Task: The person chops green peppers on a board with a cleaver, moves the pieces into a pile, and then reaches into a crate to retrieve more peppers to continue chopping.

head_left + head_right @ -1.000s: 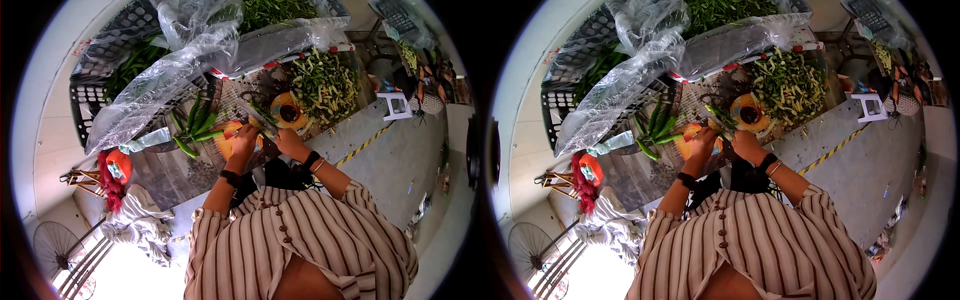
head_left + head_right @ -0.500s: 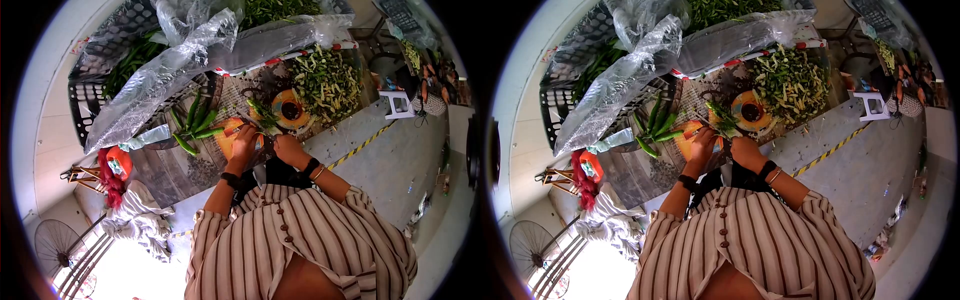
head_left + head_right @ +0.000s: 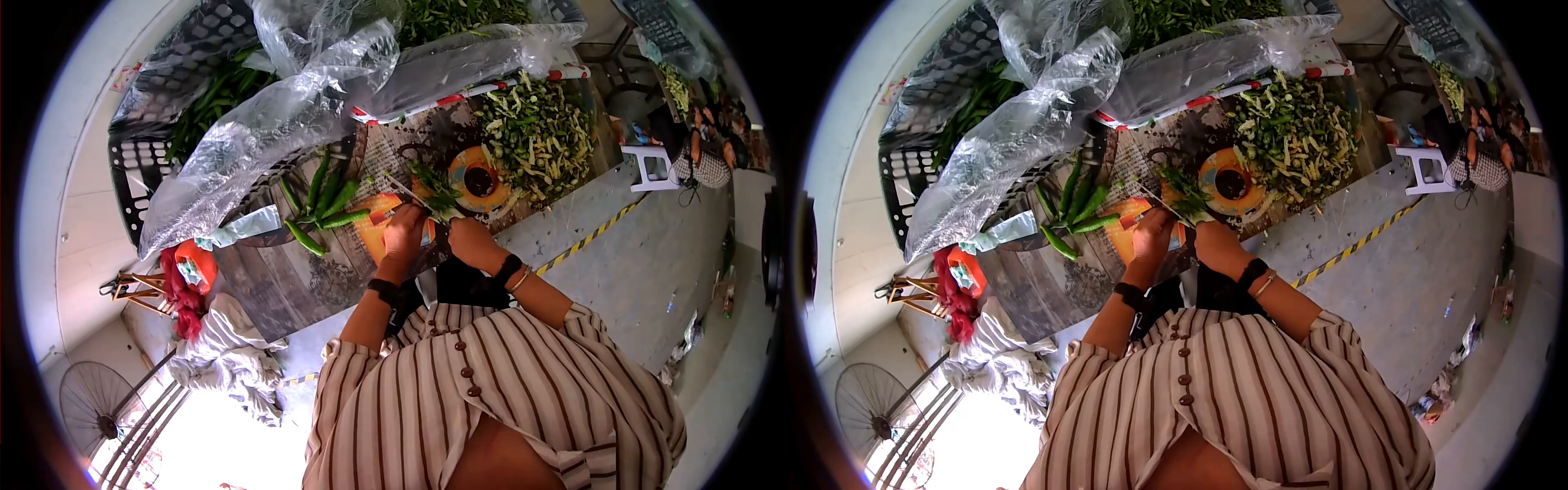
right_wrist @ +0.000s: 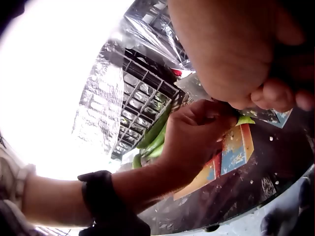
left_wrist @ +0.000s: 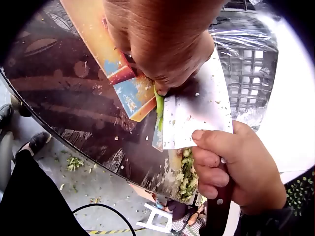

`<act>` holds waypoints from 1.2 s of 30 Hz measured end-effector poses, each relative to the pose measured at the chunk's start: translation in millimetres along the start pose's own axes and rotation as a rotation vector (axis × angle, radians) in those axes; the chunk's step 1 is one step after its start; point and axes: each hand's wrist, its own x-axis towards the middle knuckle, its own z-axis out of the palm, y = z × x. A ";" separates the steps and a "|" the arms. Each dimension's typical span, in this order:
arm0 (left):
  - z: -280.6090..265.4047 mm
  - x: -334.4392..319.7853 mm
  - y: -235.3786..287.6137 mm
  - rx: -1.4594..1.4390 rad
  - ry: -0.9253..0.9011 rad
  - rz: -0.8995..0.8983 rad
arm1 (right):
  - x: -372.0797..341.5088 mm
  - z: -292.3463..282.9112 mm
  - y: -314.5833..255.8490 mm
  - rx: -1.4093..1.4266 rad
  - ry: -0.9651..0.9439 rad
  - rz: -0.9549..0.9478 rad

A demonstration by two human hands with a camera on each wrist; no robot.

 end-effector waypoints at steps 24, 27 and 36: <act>0.2 -3.5 0.1 0.001 0.000 -0.055 | -1.1 -3.7 0.3 0.081 0.072 -0.063; 0.2 -1.8 0.9 -0.027 0.005 -0.047 | -0.3 -5.5 -0.3 0.044 -0.018 -0.013; 1.0 0.4 -5.0 -0.057 -0.010 -0.016 | 13.2 0.6 -6.3 -0.008 -0.018 -0.053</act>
